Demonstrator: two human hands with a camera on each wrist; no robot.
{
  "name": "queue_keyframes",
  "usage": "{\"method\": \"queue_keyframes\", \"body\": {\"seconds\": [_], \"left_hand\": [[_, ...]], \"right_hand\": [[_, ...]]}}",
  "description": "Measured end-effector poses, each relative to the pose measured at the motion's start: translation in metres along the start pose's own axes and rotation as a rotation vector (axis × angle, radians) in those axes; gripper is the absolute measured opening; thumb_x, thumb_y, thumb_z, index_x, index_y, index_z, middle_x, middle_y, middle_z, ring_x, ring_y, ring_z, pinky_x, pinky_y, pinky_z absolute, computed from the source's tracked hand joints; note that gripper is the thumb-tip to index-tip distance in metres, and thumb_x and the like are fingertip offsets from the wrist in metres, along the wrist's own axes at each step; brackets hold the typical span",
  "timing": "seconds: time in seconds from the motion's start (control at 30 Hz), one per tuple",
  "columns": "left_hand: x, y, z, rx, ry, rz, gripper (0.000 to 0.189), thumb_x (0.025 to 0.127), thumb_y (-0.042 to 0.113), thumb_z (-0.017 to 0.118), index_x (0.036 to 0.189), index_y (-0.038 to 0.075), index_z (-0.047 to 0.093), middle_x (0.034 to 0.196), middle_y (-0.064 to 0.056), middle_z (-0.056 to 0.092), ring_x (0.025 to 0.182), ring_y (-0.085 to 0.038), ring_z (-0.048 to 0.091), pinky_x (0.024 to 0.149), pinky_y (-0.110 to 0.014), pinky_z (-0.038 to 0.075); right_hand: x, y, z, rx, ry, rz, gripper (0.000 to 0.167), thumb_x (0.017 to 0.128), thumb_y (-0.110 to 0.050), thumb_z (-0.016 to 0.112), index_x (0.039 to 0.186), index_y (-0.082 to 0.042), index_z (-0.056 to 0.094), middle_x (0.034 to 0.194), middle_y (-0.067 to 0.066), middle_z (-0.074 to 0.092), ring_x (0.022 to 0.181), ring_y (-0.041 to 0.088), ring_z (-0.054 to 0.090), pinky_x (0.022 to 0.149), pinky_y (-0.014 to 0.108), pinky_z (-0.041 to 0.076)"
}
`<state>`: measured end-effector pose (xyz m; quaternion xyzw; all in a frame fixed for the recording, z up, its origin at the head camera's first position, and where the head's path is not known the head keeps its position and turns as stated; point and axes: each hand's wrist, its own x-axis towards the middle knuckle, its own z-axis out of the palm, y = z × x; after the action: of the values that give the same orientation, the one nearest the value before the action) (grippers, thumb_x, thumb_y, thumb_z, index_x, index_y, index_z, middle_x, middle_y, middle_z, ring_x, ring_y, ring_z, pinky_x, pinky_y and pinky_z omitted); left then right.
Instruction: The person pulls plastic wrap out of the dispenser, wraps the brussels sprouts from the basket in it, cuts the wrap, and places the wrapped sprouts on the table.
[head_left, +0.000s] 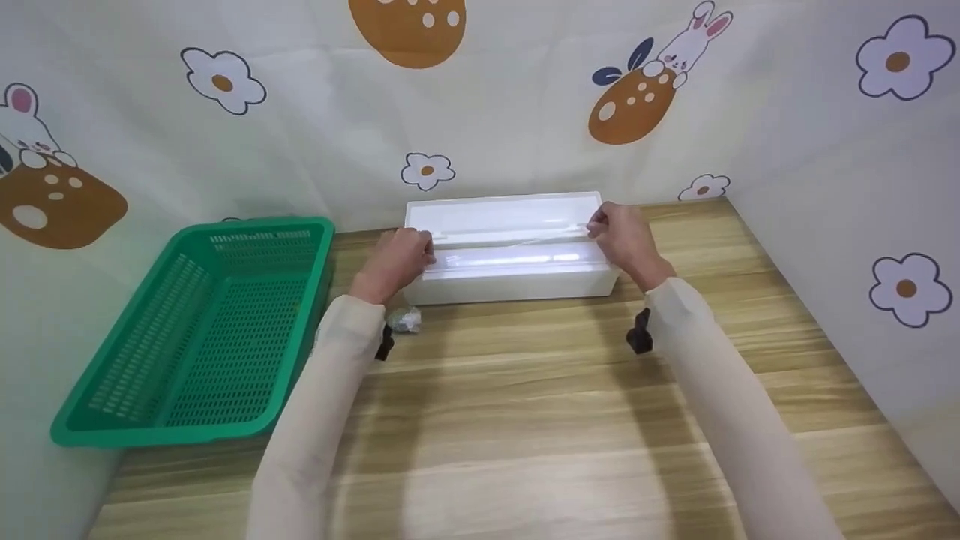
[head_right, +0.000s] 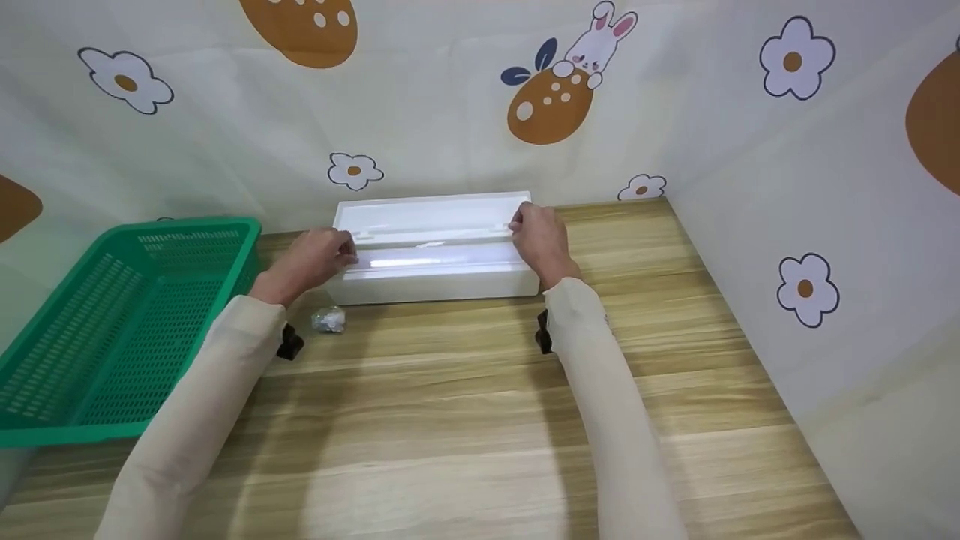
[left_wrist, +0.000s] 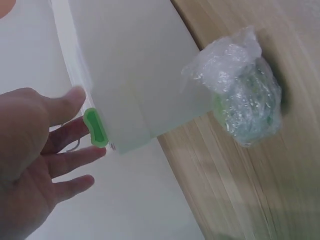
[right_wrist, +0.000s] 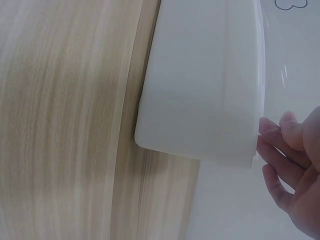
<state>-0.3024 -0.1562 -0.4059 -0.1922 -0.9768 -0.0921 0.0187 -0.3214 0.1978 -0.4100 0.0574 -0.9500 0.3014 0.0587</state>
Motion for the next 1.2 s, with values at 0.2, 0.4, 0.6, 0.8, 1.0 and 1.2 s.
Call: {"method": "queue_keyframes", "body": {"seconds": [0.2,0.4,0.6,0.8,1.0,1.2], "left_hand": [[0.0014,0.0028,0.0034,-0.105,0.039,-0.071,0.018,0.09,0.013,0.074,0.105,0.005,0.078,0.111,-0.013,0.076,0.106,-0.032,0.071,0.092,-0.046,0.057],[0.0023,0.0031,0.0039,-0.167,0.065,-0.116,0.011,0.091,0.01,0.072,0.096,0.005,0.08,0.102,-0.011,0.078,0.096,-0.028,0.072,0.085,-0.045,0.057],[0.0033,0.0041,0.0045,-0.048,0.017,-0.04,0.016,0.097,0.009,0.061,0.094,0.002,0.075,0.101,-0.015,0.072,0.105,-0.034,0.063,0.1,-0.054,0.046],[0.0032,0.0017,0.0051,0.041,-0.054,-0.016,0.02,0.101,0.012,0.054,0.107,-0.002,0.068,0.111,-0.02,0.067,0.113,-0.04,0.057,0.106,-0.062,0.039],[0.0057,-0.0006,0.0054,0.021,-0.036,-0.017,0.018,0.1,0.006,0.05,0.108,-0.005,0.062,0.106,-0.021,0.066,0.106,-0.041,0.061,0.106,-0.064,0.039],[0.0074,-0.0006,0.0102,-0.015,0.025,-0.045,0.015,0.097,0.0,0.049,0.111,-0.004,0.055,0.102,-0.02,0.065,0.107,-0.041,0.062,0.106,-0.062,0.04]], "right_hand": [[-0.001,0.0008,0.0005,-0.005,0.007,-0.003,0.016,0.1,-0.008,0.058,0.102,0.006,0.067,0.1,0.021,0.071,0.087,0.03,0.064,0.073,0.036,0.051],[-0.0007,0.0006,0.0003,-0.019,0.007,-0.005,0.017,0.1,-0.009,0.058,0.102,0.006,0.067,0.1,0.022,0.071,0.088,0.031,0.064,0.075,0.039,0.052],[-0.0007,0.0015,0.001,-0.039,0.023,-0.027,0.017,0.099,-0.01,0.06,0.101,0.005,0.068,0.099,0.022,0.071,0.087,0.032,0.064,0.077,0.042,0.052],[-0.001,0.0017,0.0017,-0.012,-0.001,0.007,0.017,0.1,-0.011,0.06,0.103,0.004,0.068,0.1,0.02,0.071,0.088,0.03,0.064,0.078,0.041,0.052],[-0.0009,0.0016,-0.0005,-0.003,-0.029,0.03,0.018,0.101,-0.012,0.058,0.106,0.003,0.066,0.102,0.02,0.07,0.089,0.029,0.062,0.077,0.038,0.051],[-0.0015,0.0022,-0.0023,0.021,-0.017,0.009,0.016,0.1,-0.01,0.059,0.104,0.004,0.067,0.102,0.02,0.072,0.09,0.029,0.065,0.076,0.037,0.051]]}}
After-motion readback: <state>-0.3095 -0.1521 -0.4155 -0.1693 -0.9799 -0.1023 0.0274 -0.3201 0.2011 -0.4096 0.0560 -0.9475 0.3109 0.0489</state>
